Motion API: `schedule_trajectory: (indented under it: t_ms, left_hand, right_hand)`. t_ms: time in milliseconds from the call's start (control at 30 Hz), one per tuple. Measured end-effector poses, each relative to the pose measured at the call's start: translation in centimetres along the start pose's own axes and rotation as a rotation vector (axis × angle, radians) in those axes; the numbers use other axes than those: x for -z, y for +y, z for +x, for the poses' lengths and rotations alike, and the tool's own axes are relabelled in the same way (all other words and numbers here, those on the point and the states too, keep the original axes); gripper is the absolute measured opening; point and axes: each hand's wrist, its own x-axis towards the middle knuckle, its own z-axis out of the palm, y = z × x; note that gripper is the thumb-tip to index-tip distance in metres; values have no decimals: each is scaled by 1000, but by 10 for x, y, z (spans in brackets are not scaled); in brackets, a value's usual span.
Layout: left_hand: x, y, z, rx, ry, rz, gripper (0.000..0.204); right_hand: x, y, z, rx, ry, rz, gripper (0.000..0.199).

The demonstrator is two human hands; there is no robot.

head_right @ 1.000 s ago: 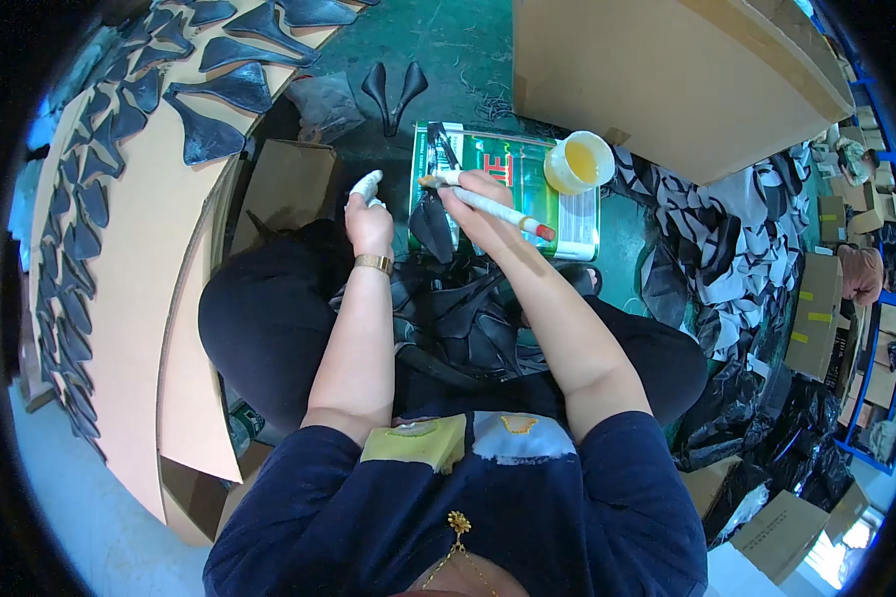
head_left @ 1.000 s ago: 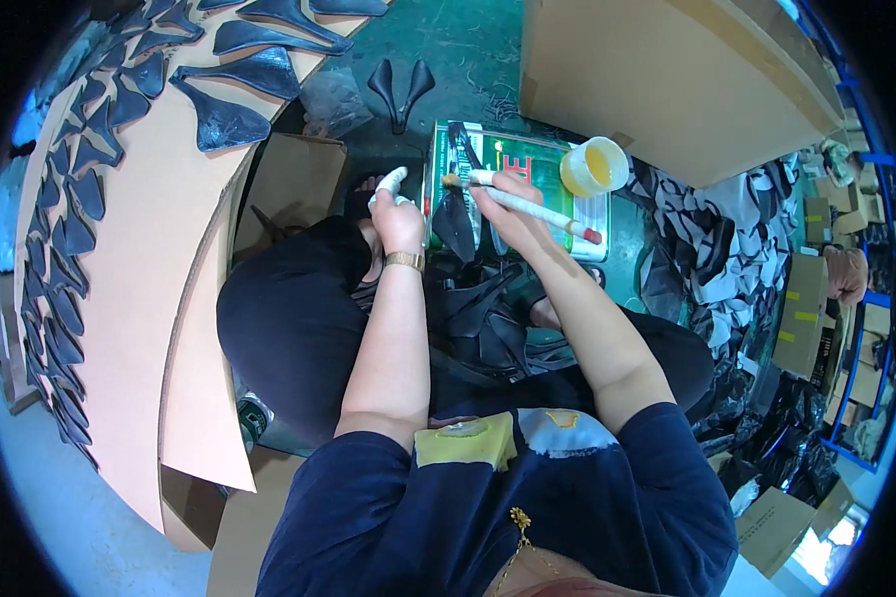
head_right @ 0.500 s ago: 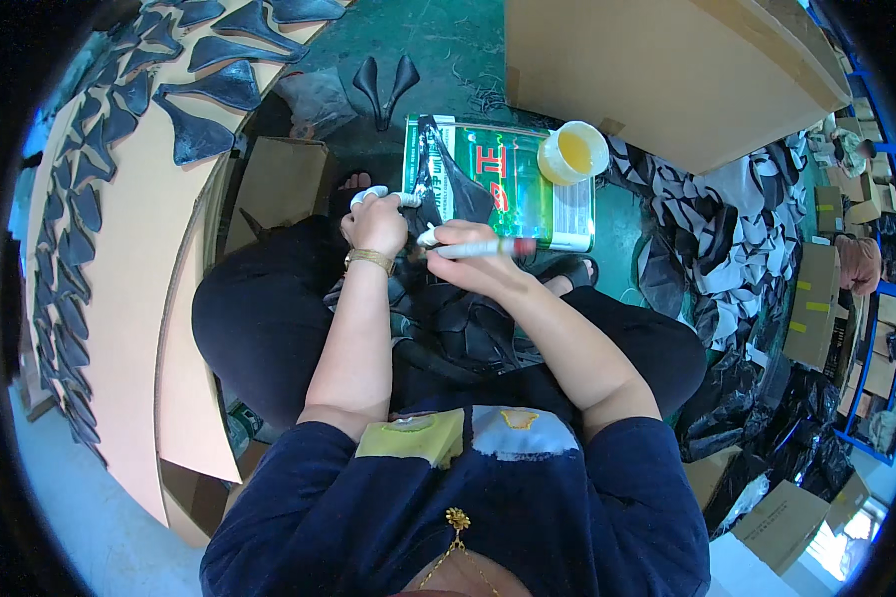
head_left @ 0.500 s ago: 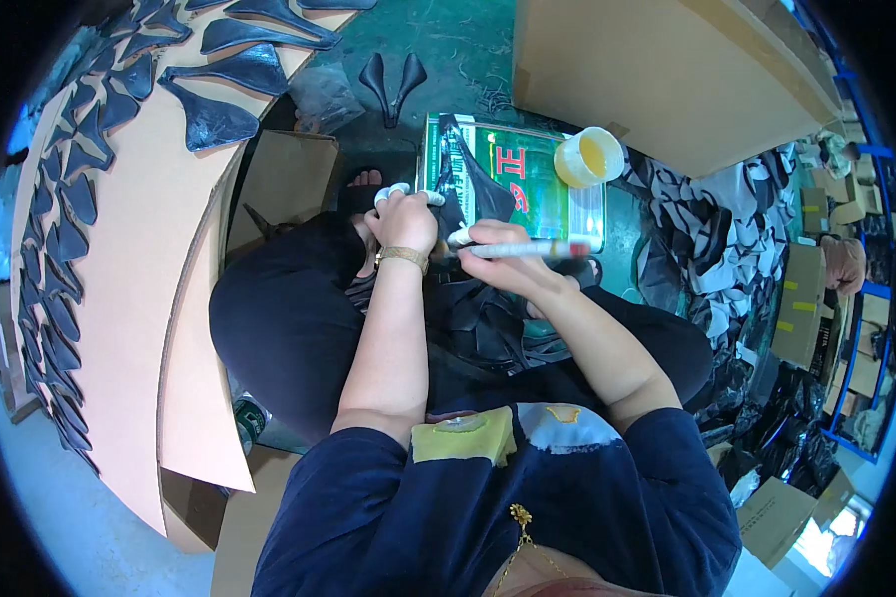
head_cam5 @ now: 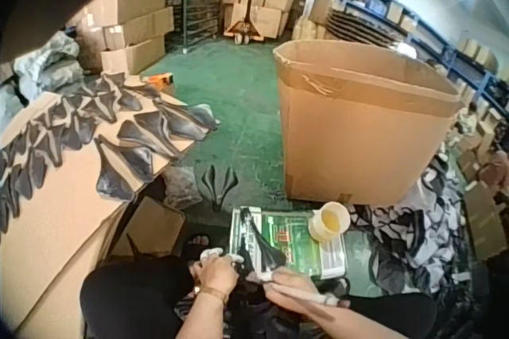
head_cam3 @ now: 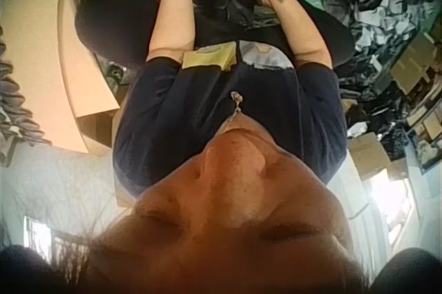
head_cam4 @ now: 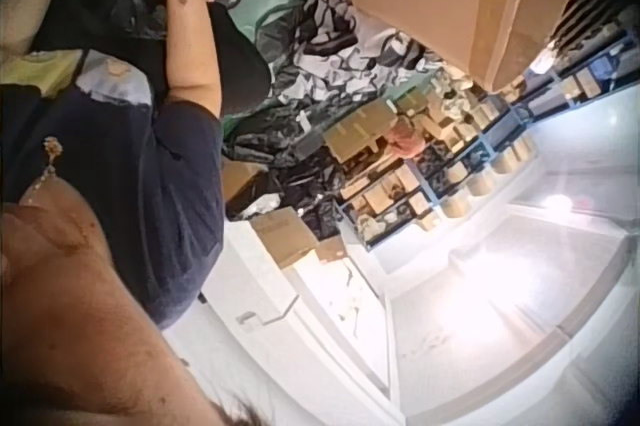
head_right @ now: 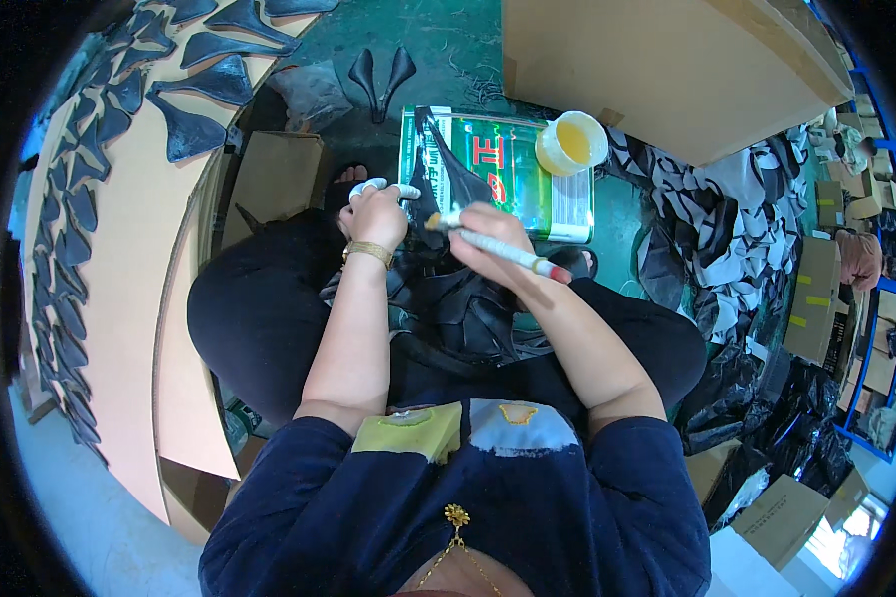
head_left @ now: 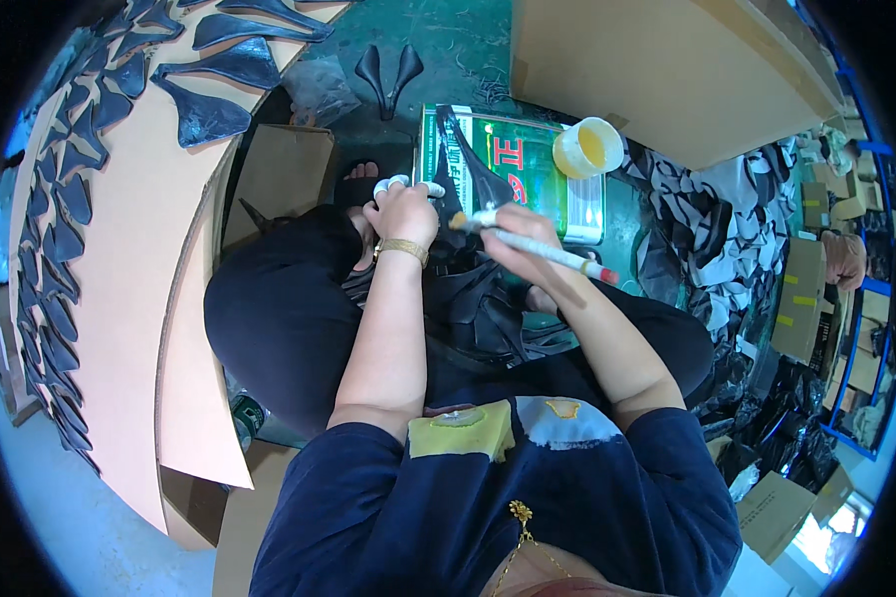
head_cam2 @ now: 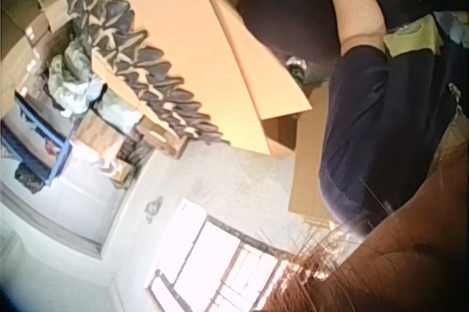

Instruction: The person dips a brush into glue and applies the adhesive along the edges of bicycle seat components by hand.

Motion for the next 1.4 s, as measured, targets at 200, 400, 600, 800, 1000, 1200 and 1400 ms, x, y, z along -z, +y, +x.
schedule_trajectory:
  t_ms: [200, 400, 600, 800, 1000, 1200, 1400]
  left_hand:
    - [4, 3, 0, 40, -44, 22, 25]
    - [0, 2, 5, 67, -49, -160, 28]
    - [-3, -13, 19, 178, 83, -394, 31]
    - [7, -3, 14, 204, 21, -338, 33]
    - [11, -6, 12, 243, 113, -340, 35]
    - [16, -2, 13, 274, 125, -403, 40]
    - [15, -7, 11, 221, 207, -427, 35]
  right_hand:
    - [7, -13, 3, -232, -154, 54, 16]
    - [0, 0, 26, -258, -134, -52, 20]
    - [-5, 3, 39, -129, 179, -39, 13]
    - [-14, 7, 28, 51, 136, -40, 13]
    - [-12, -9, 28, -151, 49, 58, 13]
    - [-26, 1, 36, 47, 169, 69, 12]
    - [-19, -11, 29, -130, -58, 90, 12]
